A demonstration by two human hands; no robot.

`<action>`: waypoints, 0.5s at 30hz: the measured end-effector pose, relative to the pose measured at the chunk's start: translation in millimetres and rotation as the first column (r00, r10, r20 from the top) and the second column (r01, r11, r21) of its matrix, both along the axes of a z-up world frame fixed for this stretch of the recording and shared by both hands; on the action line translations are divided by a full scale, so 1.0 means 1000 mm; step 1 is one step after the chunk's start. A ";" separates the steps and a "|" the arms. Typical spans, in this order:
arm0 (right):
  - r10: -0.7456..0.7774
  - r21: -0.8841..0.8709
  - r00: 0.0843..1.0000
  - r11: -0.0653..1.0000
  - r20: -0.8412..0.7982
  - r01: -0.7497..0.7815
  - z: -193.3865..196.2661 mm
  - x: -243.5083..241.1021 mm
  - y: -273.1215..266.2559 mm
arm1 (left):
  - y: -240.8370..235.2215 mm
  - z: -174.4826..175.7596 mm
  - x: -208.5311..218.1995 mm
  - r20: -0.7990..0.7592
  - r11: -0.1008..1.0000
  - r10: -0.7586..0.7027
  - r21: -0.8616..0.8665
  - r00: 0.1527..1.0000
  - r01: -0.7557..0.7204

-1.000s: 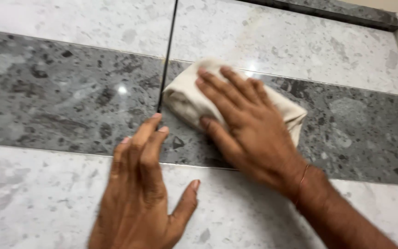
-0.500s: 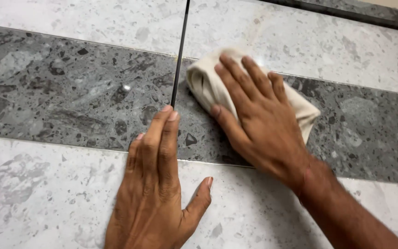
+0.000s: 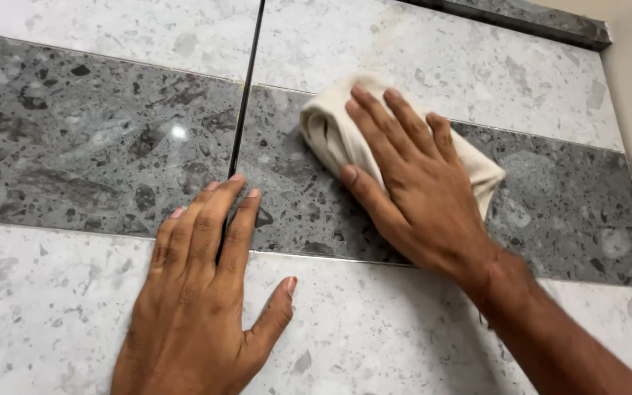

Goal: Wipe down the marble-patterned surface of a wardrobe using a white cloth.

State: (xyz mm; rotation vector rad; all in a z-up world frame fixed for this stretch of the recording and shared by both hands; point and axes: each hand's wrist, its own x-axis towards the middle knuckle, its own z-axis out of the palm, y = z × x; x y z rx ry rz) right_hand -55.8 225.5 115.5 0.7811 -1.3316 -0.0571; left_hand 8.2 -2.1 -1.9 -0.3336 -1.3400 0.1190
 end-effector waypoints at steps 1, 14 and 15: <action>-0.002 -0.001 1.000 1.000 0.000 0.002 -0.003 -0.002 0.006 | 0.000 0.000 -0.001 0.000 1.000 -0.002 -0.001 1.000 0.002; -0.003 -0.015 1.000 1.000 -0.004 0.003 -0.006 -0.016 0.066 | 0.002 -0.002 -0.007 0.006 0.995 0.083 0.049 0.997 -0.083; -0.012 -0.035 1.000 0.999 0.003 0.012 -0.005 -0.018 0.070 | 0.002 -0.003 -0.009 0.009 0.995 0.084 0.054 0.996 -0.084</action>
